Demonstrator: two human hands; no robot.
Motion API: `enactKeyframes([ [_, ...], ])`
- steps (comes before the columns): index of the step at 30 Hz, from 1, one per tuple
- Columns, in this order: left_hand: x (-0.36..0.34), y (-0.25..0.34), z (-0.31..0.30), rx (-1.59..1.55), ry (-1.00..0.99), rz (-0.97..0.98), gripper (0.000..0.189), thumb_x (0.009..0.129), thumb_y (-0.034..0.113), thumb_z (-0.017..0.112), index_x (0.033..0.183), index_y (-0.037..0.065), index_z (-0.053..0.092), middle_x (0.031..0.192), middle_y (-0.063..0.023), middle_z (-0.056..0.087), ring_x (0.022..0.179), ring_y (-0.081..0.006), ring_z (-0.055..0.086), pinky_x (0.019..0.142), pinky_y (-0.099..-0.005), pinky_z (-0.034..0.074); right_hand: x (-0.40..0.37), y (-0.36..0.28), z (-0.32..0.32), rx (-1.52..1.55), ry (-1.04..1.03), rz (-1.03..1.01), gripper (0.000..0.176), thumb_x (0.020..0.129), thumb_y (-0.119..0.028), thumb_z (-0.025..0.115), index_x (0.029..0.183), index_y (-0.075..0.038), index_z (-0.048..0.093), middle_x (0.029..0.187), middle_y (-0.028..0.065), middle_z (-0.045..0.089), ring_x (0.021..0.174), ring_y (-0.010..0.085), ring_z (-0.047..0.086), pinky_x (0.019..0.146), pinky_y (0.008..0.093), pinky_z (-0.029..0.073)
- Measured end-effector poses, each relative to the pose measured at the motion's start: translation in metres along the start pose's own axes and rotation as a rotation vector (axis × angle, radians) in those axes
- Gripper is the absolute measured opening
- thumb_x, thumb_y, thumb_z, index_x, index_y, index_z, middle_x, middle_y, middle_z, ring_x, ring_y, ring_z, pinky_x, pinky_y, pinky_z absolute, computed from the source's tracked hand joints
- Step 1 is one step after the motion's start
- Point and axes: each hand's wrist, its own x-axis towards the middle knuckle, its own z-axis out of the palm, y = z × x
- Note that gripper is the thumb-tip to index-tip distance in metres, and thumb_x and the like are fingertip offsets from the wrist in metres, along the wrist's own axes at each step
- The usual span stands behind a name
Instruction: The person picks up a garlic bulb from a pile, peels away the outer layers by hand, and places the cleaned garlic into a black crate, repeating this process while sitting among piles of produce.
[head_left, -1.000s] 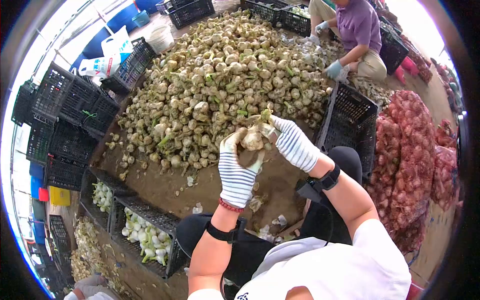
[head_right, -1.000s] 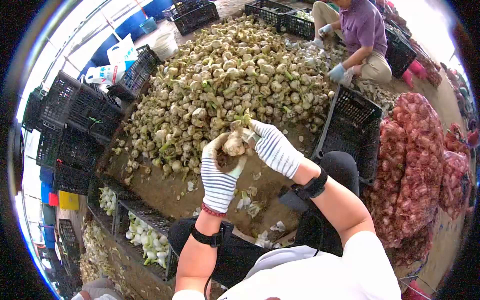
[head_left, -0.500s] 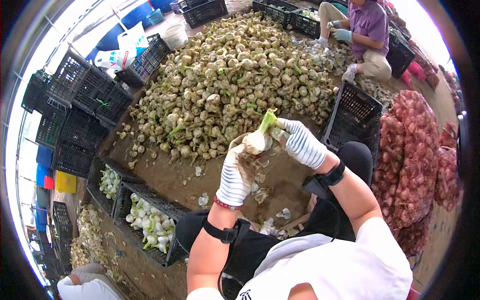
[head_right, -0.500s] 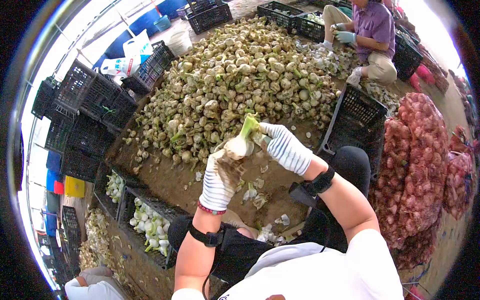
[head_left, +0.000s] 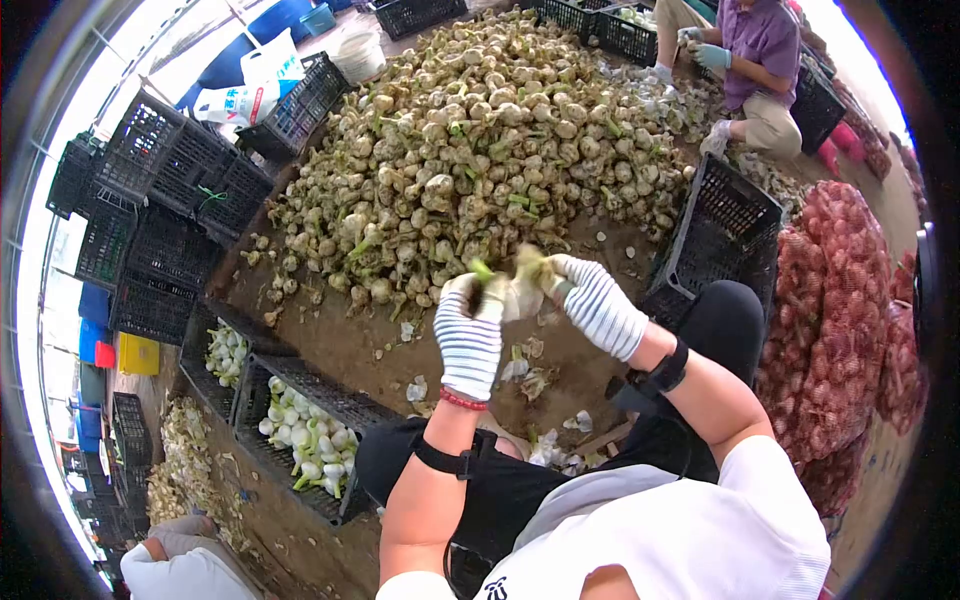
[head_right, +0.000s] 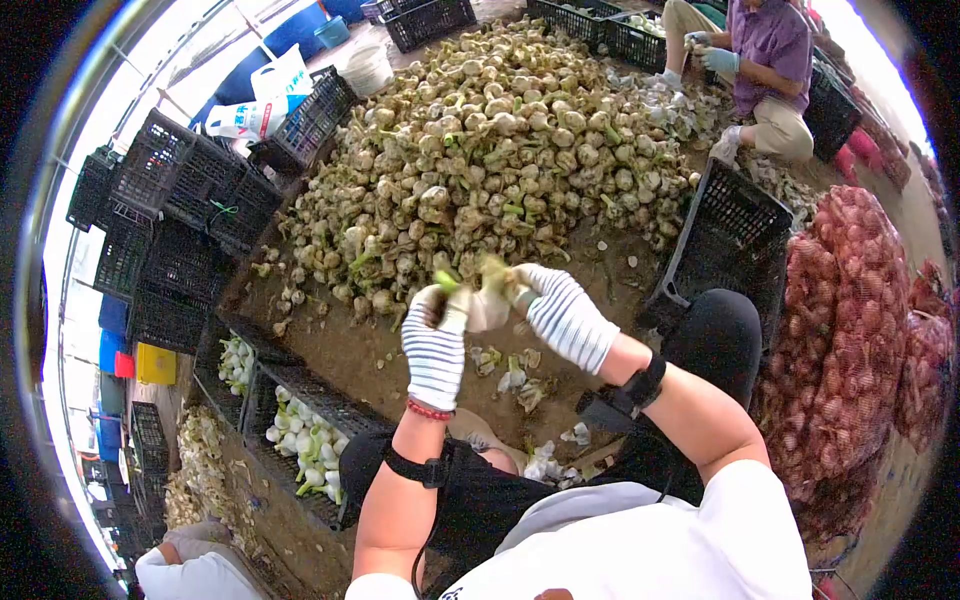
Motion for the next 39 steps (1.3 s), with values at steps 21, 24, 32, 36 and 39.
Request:
enactKeyframes([
  [21,-0.029,0.058,-0.016,0.320,-0.135,0.398,0.026,0.079,-0.001,0.074,0.103,0.007,0.071,0.101,-0.0106,0.069,0.092,-0.0231,0.067,0.084,-0.0324,0.052,-0.028,-0.026,0.012,-0.353,0.259,-0.217,0.017,0.089,-0.013,0.061,0.101,-0.003,0.068,0.089,0.0186,0.068,0.084,0.0354,0.066,0.074,0.0386,0.053],
  [24,-0.035,0.063,-0.011,0.280,-0.130,0.397,0.028,0.076,-0.002,0.076,0.102,0.008,0.071,0.101,-0.0108,0.069,0.092,-0.0244,0.067,0.084,-0.0329,0.052,-0.038,-0.020,0.023,-0.462,0.365,-0.252,0.016,0.087,-0.011,0.064,0.101,-0.004,0.067,0.092,0.0182,0.067,0.084,0.0344,0.066,0.075,0.0387,0.053],
  [32,-0.025,0.032,-0.024,-0.480,-0.140,-0.149,0.015,0.086,-0.005,0.066,0.099,0.003,0.067,0.107,-0.0107,0.070,0.099,-0.0161,0.065,0.089,-0.0280,0.051,-0.002,0.045,-0.035,-0.458,0.279,-0.087,0.018,0.087,-0.008,0.064,0.103,0.000,0.061,0.093,0.0220,0.066,0.081,0.0345,0.064,0.075,0.0377,0.052],
  [36,-0.025,0.028,-0.026,-0.705,-0.147,-0.258,0.022,0.084,-0.009,0.059,0.099,0.005,0.067,0.112,-0.0114,0.068,0.106,-0.0194,0.064,0.088,-0.0292,0.052,-0.022,0.071,-0.047,-0.932,0.347,-0.390,0.036,0.090,0.001,0.053,0.126,-0.003,0.059,0.095,0.0133,0.069,0.079,0.0232,0.068,0.072,0.0303,0.052],
  [39,-0.026,0.034,-0.018,-0.670,-0.140,-0.256,0.020,0.084,-0.008,0.060,0.097,0.006,0.066,0.112,-0.0110,0.068,0.104,-0.0195,0.064,0.086,-0.0292,0.052,-0.040,-0.003,-0.031,-0.105,0.142,0.038,0.037,0.087,-0.007,0.065,0.123,-0.004,0.060,0.099,0.0166,0.068,0.087,0.0256,0.067,0.076,0.0352,0.052],
])
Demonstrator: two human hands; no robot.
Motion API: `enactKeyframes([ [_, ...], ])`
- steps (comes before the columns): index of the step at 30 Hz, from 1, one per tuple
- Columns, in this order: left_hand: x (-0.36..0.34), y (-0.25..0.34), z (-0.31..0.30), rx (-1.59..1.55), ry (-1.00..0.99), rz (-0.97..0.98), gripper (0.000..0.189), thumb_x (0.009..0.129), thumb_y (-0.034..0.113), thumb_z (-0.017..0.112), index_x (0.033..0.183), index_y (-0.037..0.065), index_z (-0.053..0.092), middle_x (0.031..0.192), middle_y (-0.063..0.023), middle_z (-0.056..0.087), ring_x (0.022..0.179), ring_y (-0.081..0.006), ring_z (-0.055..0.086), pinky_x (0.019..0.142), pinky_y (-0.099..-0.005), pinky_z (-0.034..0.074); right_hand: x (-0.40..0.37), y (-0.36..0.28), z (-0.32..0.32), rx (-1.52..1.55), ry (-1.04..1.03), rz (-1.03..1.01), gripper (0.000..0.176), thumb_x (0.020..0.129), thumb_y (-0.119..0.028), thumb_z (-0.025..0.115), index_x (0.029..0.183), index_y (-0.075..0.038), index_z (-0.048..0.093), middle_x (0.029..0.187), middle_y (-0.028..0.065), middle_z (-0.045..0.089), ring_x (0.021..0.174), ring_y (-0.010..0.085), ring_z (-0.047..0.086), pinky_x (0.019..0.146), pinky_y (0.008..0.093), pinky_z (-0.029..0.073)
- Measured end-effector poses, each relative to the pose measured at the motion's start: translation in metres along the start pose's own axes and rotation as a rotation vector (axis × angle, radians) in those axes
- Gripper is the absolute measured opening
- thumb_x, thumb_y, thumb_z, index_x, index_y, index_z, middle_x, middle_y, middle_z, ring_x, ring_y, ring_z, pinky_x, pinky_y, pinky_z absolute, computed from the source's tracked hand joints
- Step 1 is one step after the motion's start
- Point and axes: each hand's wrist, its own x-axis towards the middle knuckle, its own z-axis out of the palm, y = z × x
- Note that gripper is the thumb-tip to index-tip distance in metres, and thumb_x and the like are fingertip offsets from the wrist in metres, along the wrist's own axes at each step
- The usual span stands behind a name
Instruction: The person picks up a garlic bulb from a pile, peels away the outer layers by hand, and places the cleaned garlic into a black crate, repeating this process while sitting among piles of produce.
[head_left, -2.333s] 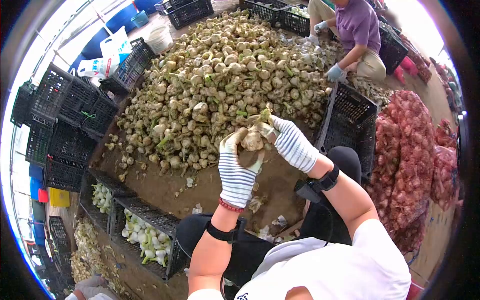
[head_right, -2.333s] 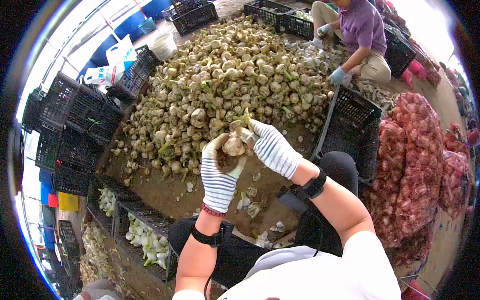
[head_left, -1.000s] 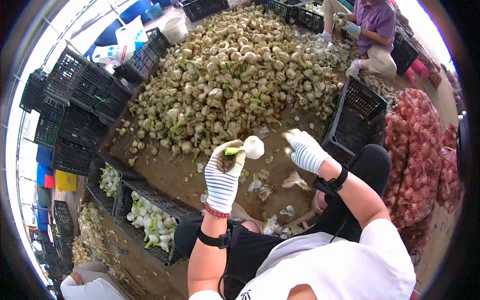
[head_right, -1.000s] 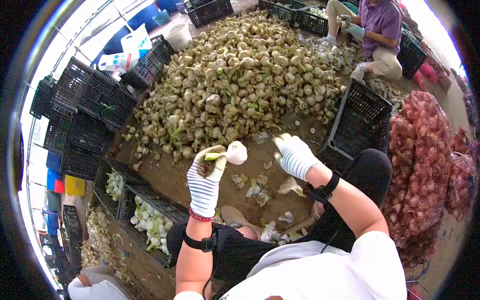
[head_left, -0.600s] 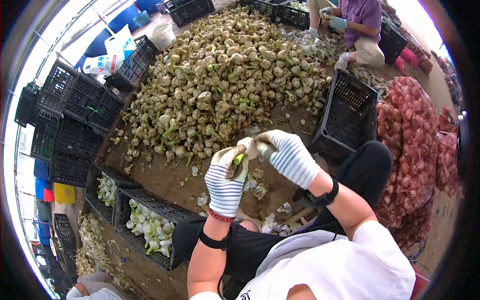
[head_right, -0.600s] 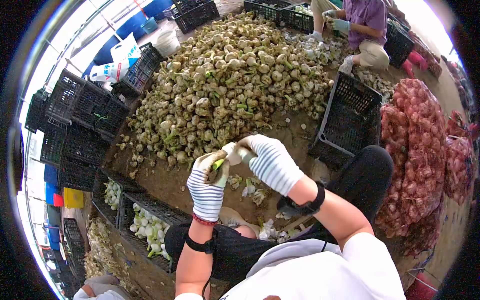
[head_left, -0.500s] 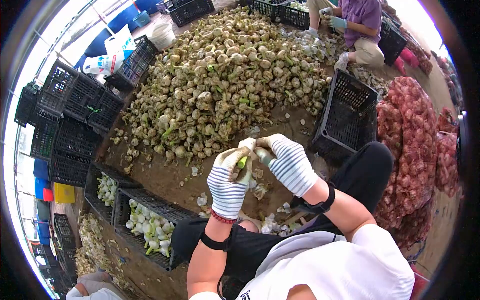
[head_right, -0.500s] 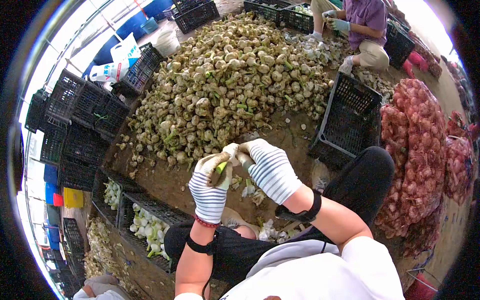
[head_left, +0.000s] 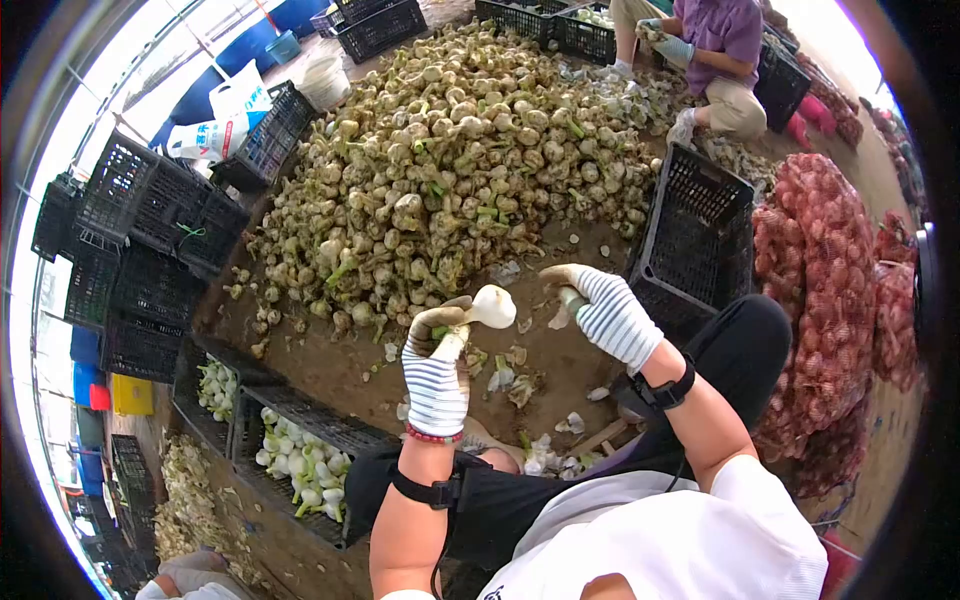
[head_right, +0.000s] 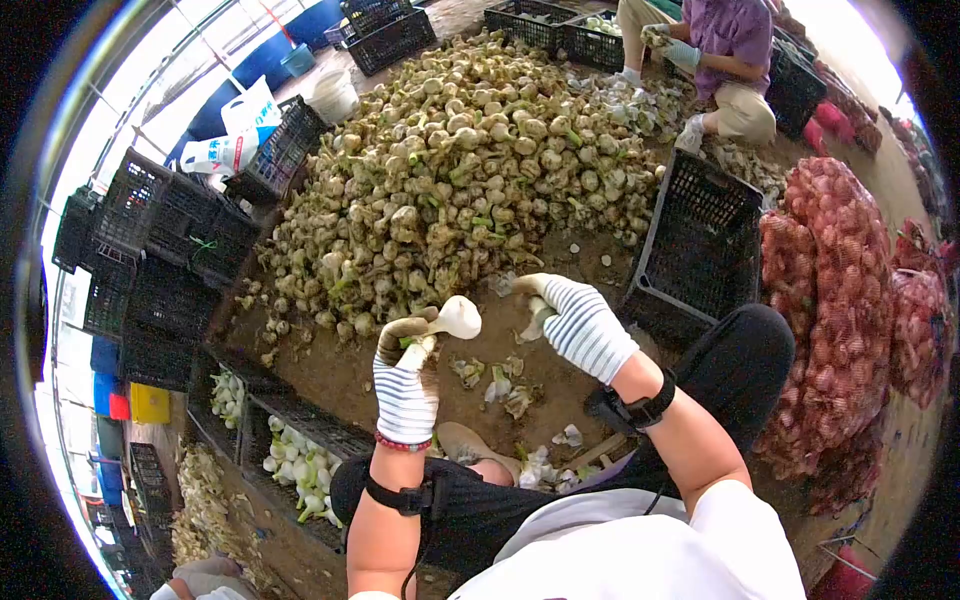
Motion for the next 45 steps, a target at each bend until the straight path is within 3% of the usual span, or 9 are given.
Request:
enactKeyframes([
  [4,0.003,-0.001,0.008,0.218,-0.007,0.128,0.015,0.085,-0.007,0.061,0.092,0.006,0.066,0.110,-0.0122,0.069,0.101,-0.0189,0.064,0.089,-0.0314,0.051,0.001,-0.018,0.015,-0.161,0.035,-0.245,0.028,0.090,-0.009,0.064,0.117,-0.004,0.063,0.089,0.0155,0.070,0.076,0.0170,0.067,0.069,0.0313,0.052],
  [13,0.002,-0.006,0.010,0.286,0.027,0.180,0.012,0.088,-0.005,0.063,0.089,0.005,0.067,0.107,-0.0112,0.070,0.096,-0.0165,0.064,0.085,-0.0316,0.052,0.012,-0.019,0.033,0.015,0.053,0.020,0.019,0.088,-0.011,0.066,0.103,0.000,0.068,0.080,0.0117,0.070,0.066,0.0121,0.061,0.061,0.0289,0.051],
  [17,-0.002,-0.013,0.014,0.304,0.070,0.209,0.013,0.087,-0.006,0.060,0.090,0.006,0.066,0.108,-0.0112,0.070,0.091,-0.0145,0.062,0.080,-0.0297,0.051,-0.002,-0.019,0.049,-0.213,0.179,-0.202,0.022,0.089,-0.013,0.065,0.108,-0.001,0.068,0.088,0.0172,0.070,0.078,0.0208,0.068,0.071,0.0318,0.053],
  [23,-0.002,-0.018,0.009,0.262,0.118,0.180,0.015,0.086,-0.008,0.059,0.089,0.005,0.066,0.107,-0.0109,0.070,0.091,-0.0139,0.062,0.081,-0.0284,0.051,0.009,-0.019,0.039,-0.014,0.063,-0.005,0.019,0.089,-0.006,0.062,0.106,-0.001,0.068,0.092,0.0169,0.070,0.077,0.0208,0.067,0.071,0.0329,0.053],
  [28,-0.003,-0.018,0.017,0.157,0.170,0.114,0.014,0.086,-0.008,0.058,0.088,0.003,0.065,0.106,-0.0117,0.069,0.093,-0.0163,0.063,0.083,-0.0301,0.051,-0.004,-0.008,0.054,-0.233,0.208,-0.276,0.024,0.085,-0.008,0.066,0.109,-0.004,0.066,0.098,0.0170,0.067,0.086,0.0331,0.066,0.076,0.0363,0.054],
  [32,-0.006,-0.016,0.014,0.148,0.149,0.102,0.012,0.086,-0.006,0.060,0.087,0.004,0.066,0.103,-0.0105,0.070,0.094,-0.0168,0.064,0.083,-0.0299,0.052,0.002,0.002,0.057,-0.574,0.256,-0.395,0.021,0.079,-0.006,0.064,0.100,-0.008,0.064,0.093,0.0156,0.065,0.084,0.0350,0.065,0.073,0.0407,0.053],
  [36,-0.008,-0.018,-0.003,0.041,0.101,0.062,0.012,0.086,-0.005,0.062,0.087,0.007,0.066,0.103,-0.0098,0.070,0.094,-0.0182,0.065,0.081,-0.0302,0.053,0.017,0.008,0.047,-0.419,0.318,-0.307,0.014,0.084,-0.007,0.062,0.097,-0.005,0.063,0.087,0.0173,0.066,0.080,0.0374,0.065,0.072,0.0436,0.053],
  [39,-0.011,-0.014,-0.011,-0.074,0.080,0.040,0.012,0.086,-0.005,0.062,0.089,0.007,0.066,0.104,-0.0095,0.070,0.093,-0.0186,0.066,0.080,-0.0309,0.055,0.027,0.044,0.023,-0.746,0.005,-0.127,0.015,0.087,-0.011,0.063,0.100,-0.003,0.064,0.095,0.0193,0.068,0.086,0.0394,0.065,0.075,0.0432,0.053],
  [45,-0.035,-0.013,-0.048,0.085,0.218,-0.062,0.014,0.085,-0.006,0.061,0.092,0.004,0.067,0.096,-0.0096,0.070,0.080,-0.0164,0.066,0.068,-0.0265,0.058,-0.002,-0.006,0.046,-0.272,-0.135,-0.400,0.043,0.087,0.002,0.056,0.129,-0.006,0.055,0.109,0.0220,0.063,0.100,0.0362,0.063,0.086,0.0384,0.051],
])
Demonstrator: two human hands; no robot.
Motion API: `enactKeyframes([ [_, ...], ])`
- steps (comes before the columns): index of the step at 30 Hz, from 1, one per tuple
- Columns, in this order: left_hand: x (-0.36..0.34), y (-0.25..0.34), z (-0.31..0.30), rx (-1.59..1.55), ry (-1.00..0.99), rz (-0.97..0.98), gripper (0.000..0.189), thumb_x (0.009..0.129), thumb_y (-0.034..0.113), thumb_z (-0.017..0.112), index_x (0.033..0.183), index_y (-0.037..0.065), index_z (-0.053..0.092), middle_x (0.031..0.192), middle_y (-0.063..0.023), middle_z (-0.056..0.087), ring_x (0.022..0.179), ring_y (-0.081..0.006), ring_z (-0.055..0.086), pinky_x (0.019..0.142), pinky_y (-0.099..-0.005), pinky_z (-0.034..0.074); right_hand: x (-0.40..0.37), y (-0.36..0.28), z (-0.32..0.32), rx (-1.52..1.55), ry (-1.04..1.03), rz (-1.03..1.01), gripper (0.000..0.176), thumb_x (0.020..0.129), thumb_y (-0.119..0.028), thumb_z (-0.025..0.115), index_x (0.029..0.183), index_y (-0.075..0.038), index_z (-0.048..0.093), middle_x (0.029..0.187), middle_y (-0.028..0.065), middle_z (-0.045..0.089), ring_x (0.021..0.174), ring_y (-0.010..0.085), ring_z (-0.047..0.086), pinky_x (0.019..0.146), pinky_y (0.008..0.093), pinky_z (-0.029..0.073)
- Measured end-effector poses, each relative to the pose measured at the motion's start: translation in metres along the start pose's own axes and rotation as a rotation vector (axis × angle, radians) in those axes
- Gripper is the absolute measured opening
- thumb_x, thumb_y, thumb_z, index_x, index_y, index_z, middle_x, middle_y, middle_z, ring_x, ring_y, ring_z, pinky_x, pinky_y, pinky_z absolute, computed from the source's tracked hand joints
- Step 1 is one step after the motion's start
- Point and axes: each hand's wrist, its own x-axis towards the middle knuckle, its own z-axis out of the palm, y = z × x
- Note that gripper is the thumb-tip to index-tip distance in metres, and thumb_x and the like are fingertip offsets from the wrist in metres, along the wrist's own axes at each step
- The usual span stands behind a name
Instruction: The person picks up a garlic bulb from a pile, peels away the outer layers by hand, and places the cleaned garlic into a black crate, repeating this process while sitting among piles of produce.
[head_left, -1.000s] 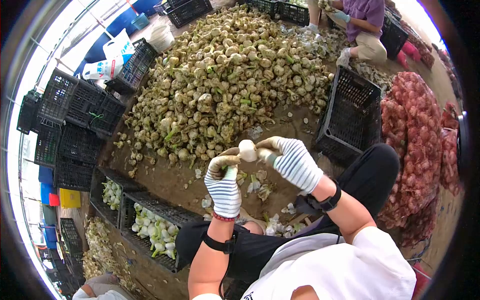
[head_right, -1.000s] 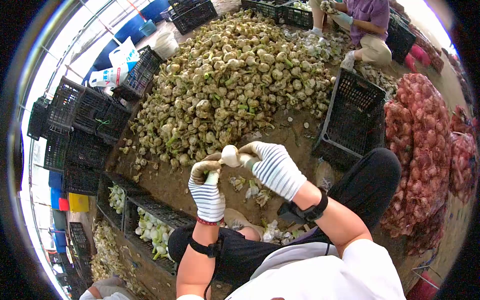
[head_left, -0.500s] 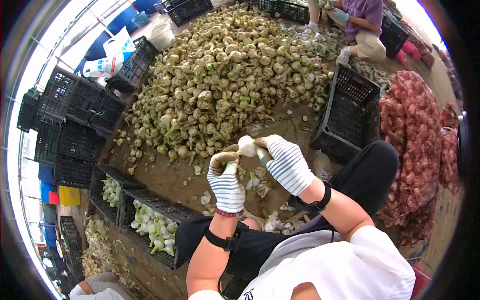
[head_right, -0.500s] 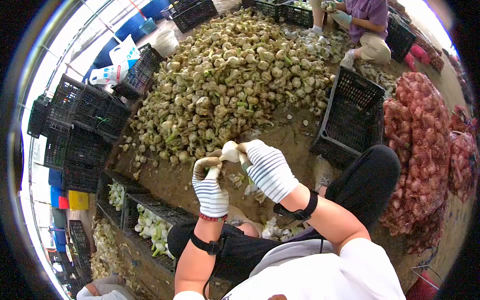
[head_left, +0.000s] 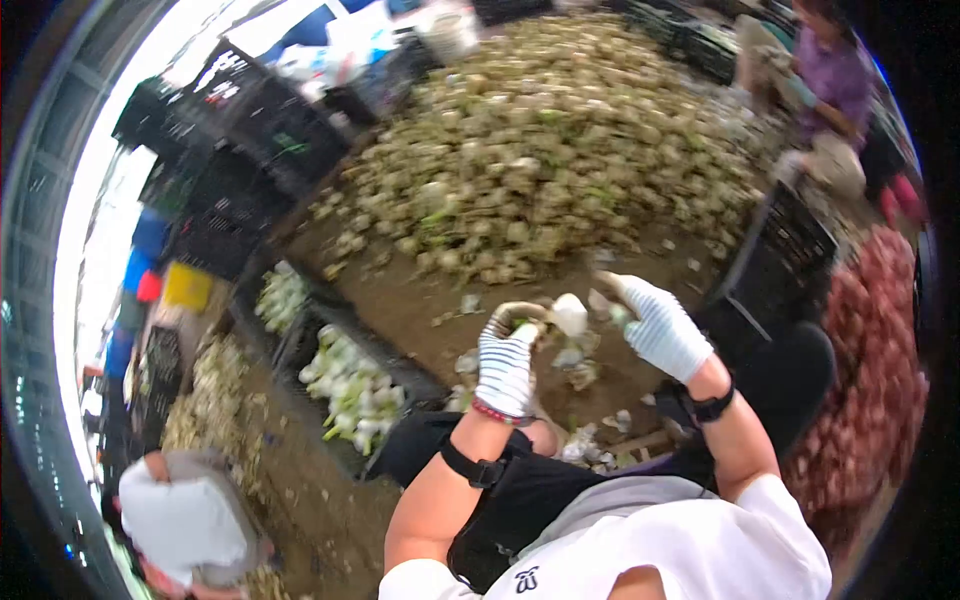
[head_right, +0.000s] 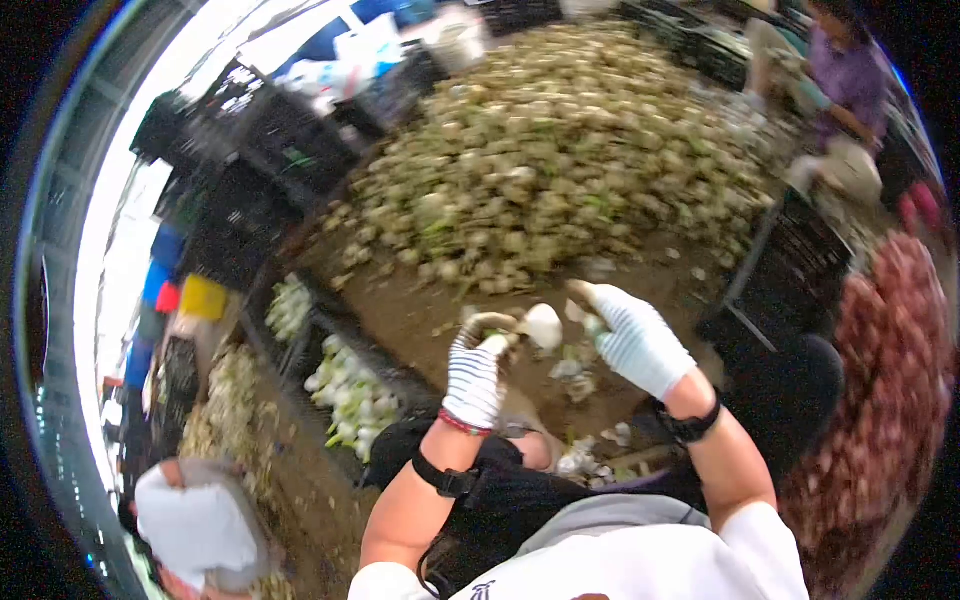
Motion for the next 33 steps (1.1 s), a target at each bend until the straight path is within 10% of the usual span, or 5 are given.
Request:
enactKeyframes([
  [7,0.034,0.145,-0.274,-0.364,0.041,0.094,0.015,0.086,-0.003,0.061,0.101,-0.006,0.062,0.097,-0.0157,0.070,0.085,-0.0221,0.069,0.075,-0.0294,0.059,-0.019,0.022,0.016,0.082,-0.122,0.093,0.027,0.090,0.004,0.057,0.116,0.000,0.062,0.097,0.0164,0.067,0.084,0.0264,0.065,0.077,0.0319,0.051],
  [10,0.043,0.211,-0.281,-0.313,0.776,0.225,0.009,0.089,0.009,0.064,0.096,0.004,0.062,0.084,-0.0075,0.063,0.063,-0.0187,0.061,0.060,-0.0295,0.056,-0.026,0.027,0.029,0.135,-0.182,0.180,0.028,0.089,0.004,0.056,0.117,-0.001,0.062,0.096,0.0173,0.067,0.084,0.0288,0.064,0.078,0.0322,0.051],
  [14,0.018,0.171,-0.208,-0.528,-0.091,-0.080,0.013,0.092,0.012,0.061,0.104,0.006,0.063,0.085,-0.0066,0.063,0.073,-0.0188,0.063,0.059,-0.0258,0.054,-0.042,0.029,0.030,-0.036,-0.182,0.094,0.028,0.086,0.003,0.056,0.113,-0.002,0.063,0.096,0.0189,0.066,0.089,0.0351,0.064,0.082,0.0365,0.051],
  [26,-0.328,0.062,-0.070,0.163,0.739,-0.031,0.029,0.092,0.017,0.064,0.112,-0.002,0.063,0.109,-0.0166,0.067,0.102,-0.0248,0.065,0.094,-0.0374,0.052,-0.047,-0.008,-0.031,0.141,-0.341,0.188,0.050,0.081,0.015,0.046,0.123,-0.007,0.061,0.077,0.0048,0.060,0.063,0.0135,0.056,0.058,0.0266,0.048],
  [33,-0.529,-0.051,-0.125,0.158,1.037,-0.421,0.015,0.093,0.010,0.062,0.105,0.002,0.066,0.095,-0.0100,0.069,0.095,-0.0178,0.064,0.086,-0.0328,0.052,-0.061,-0.043,-0.052,-0.441,-0.591,-0.336,0.030,0.085,-0.017,0.065,0.108,0.000,0.059,0.082,0.0203,0.065,0.078,0.0426,0.062,0.070,0.0464,0.052],
])
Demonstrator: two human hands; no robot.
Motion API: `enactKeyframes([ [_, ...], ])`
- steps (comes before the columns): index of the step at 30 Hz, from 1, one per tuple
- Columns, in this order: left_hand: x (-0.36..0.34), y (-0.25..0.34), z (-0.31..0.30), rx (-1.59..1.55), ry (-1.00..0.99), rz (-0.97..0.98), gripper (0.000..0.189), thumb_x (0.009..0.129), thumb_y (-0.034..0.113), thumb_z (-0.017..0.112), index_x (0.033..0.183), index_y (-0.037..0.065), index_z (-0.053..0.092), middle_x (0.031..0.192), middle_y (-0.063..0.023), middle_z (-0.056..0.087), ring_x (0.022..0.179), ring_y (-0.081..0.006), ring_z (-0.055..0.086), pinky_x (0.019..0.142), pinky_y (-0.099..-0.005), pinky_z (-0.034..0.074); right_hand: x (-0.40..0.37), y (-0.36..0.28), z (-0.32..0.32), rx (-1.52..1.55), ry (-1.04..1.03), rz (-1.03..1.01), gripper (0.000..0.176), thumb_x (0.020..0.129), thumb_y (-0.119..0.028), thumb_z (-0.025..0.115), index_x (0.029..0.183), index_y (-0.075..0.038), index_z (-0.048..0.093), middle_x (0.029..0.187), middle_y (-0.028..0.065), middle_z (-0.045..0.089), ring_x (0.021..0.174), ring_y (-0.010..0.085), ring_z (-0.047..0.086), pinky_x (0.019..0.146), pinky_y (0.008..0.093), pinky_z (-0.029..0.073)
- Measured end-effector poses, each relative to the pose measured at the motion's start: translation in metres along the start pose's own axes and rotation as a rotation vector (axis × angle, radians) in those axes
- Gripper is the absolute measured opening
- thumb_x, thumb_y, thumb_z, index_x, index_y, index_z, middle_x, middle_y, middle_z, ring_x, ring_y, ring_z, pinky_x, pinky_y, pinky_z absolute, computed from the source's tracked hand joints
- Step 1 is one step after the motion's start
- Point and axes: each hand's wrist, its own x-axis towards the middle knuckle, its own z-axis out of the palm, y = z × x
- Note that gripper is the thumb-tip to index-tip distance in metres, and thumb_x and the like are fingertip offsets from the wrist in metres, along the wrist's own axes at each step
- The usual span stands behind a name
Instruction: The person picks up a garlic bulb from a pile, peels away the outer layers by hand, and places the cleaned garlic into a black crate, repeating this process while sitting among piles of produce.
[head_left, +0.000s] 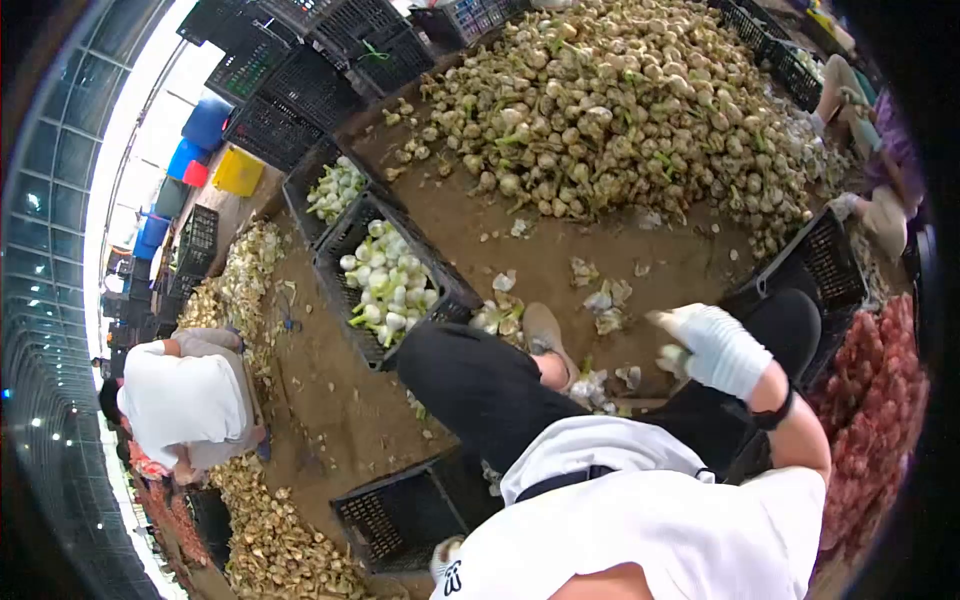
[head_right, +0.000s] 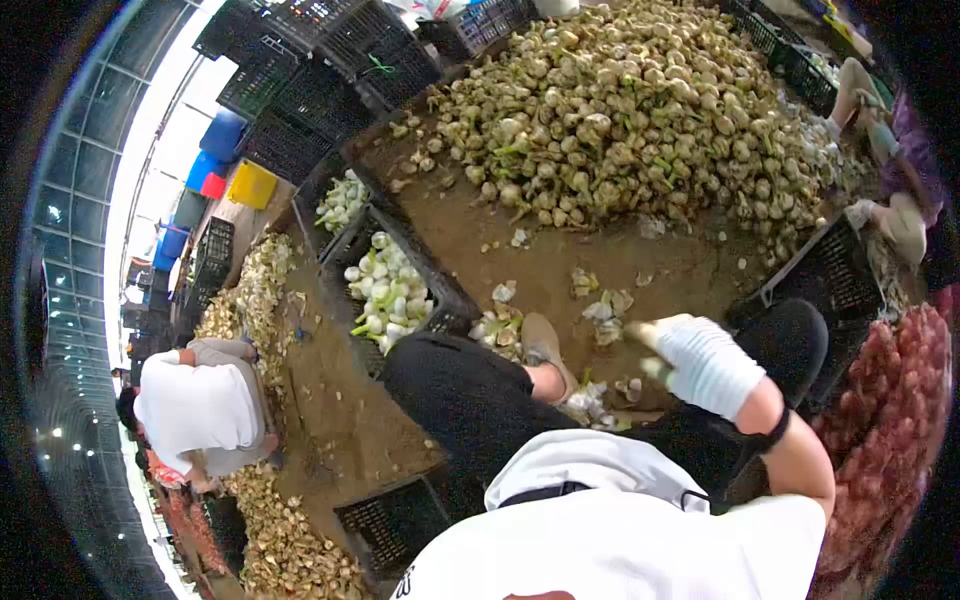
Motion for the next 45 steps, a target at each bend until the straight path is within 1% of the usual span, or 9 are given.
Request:
enactKeyframes([
  [18,0.076,0.024,0.030,0.730,-0.465,-0.118,0.028,0.092,0.027,0.058,0.105,0.005,0.069,0.105,-0.0121,0.070,0.098,-0.0227,0.066,0.089,-0.0388,0.051,-0.178,-0.033,-0.053,-0.248,0.589,0.410,0.029,0.080,-0.001,0.065,0.109,0.000,0.064,0.086,0.0154,0.065,0.083,0.0341,0.062,0.075,0.0411,0.050],
  [27,0.147,0.123,0.136,1.970,-1.775,0.157,0.035,0.092,0.036,0.057,0.106,0.007,0.071,0.109,-0.0132,0.071,0.100,-0.0252,0.067,0.091,-0.0418,0.050,-0.108,0.029,-0.079,0.051,0.484,0.304,0.027,0.091,-0.011,0.061,0.117,-0.004,0.064,0.100,0.0148,0.069,0.095,0.0323,0.066,0.082,0.0384,0.052],
  [29,0.076,0.245,0.211,2.572,-0.556,0.798,0.035,0.091,0.035,0.050,0.101,0.009,0.072,0.105,-0.0138,0.072,0.097,-0.0338,0.068,0.082,-0.0476,0.053,-0.072,0.060,-0.068,0.454,0.380,0.443,0.036,0.088,-0.006,0.061,0.124,-0.005,0.061,0.113,0.0156,0.067,0.101,0.0340,0.064,0.088,0.0396,0.051],
  [31,0.027,0.328,0.260,2.053,0.064,1.104,0.025,0.092,0.023,0.051,0.089,0.007,0.070,0.090,-0.0142,0.072,0.082,-0.0318,0.069,0.067,-0.0415,0.055,-0.038,0.117,-0.027,-0.622,0.452,0.503,0.050,0.085,-0.001,0.061,0.134,-0.005,0.053,0.129,0.0167,0.059,0.110,0.0370,0.059,0.094,0.0401,0.050],
  [33,-0.010,0.374,0.288,1.126,-0.284,1.571,0.024,0.092,0.016,0.062,0.110,0.000,0.065,0.098,-0.0190,0.071,0.089,-0.0262,0.071,0.078,-0.0349,0.056,-0.012,0.140,-0.015,-0.471,0.437,0.408,0.058,0.084,0.006,0.056,0.140,-0.007,0.048,0.131,0.0174,0.058,0.106,0.0327,0.062,0.091,0.0371,0.051],
  [35,-0.049,0.395,0.342,0.638,-0.717,1.563,0.023,0.096,0.005,0.057,0.118,0.001,0.064,0.115,-0.0108,0.069,0.105,-0.0182,0.066,0.090,-0.0313,0.053,0.013,0.164,0.010,0.543,0.373,0.674,0.058,0.085,0.011,0.051,0.139,-0.009,0.050,0.122,0.0156,0.064,0.089,0.0247,0.065,0.080,0.0336,0.052],
  [39,-0.056,0.383,0.470,-0.208,-1.286,1.293,0.029,0.097,0.016,0.059,0.123,0.005,0.063,0.113,-0.0063,0.068,0.097,-0.0143,0.066,0.085,-0.0271,0.053,0.051,0.155,0.036,0.496,0.191,0.530,0.041,0.099,-0.019,0.054,0.138,-0.007,0.050,0.123,0.0170,0.064,0.092,0.0289,0.065,0.084,0.0383,0.051],
  [41,-0.005,0.359,0.522,0.122,-0.676,1.727,0.037,0.092,0.007,0.058,0.129,0.004,0.056,0.115,-0.0139,0.066,0.101,-0.0229,0.066,0.088,-0.0339,0.056,0.070,0.179,0.071,0.237,0.051,0.537,0.043,0.098,-0.017,0.055,0.138,-0.002,0.048,0.132,0.0194,0.057,0.112,0.0356,0.059,0.095,0.0426,0.047],
  [45,0.071,0.317,0.562,-0.200,-1.111,0.561,0.024,0.097,0.018,0.061,0.115,0.004,0.065,0.105,-0.0094,0.070,0.092,-0.0191,0.067,0.080,-0.0311,0.056,0.117,0.223,0.058,0.371,0.215,0.605,0.036,0.098,-0.014,0.054,0.132,-0.002,0.055,0.118,0.0187,0.065,0.106,0.0359,0.062,0.091,0.0411,0.049],
])
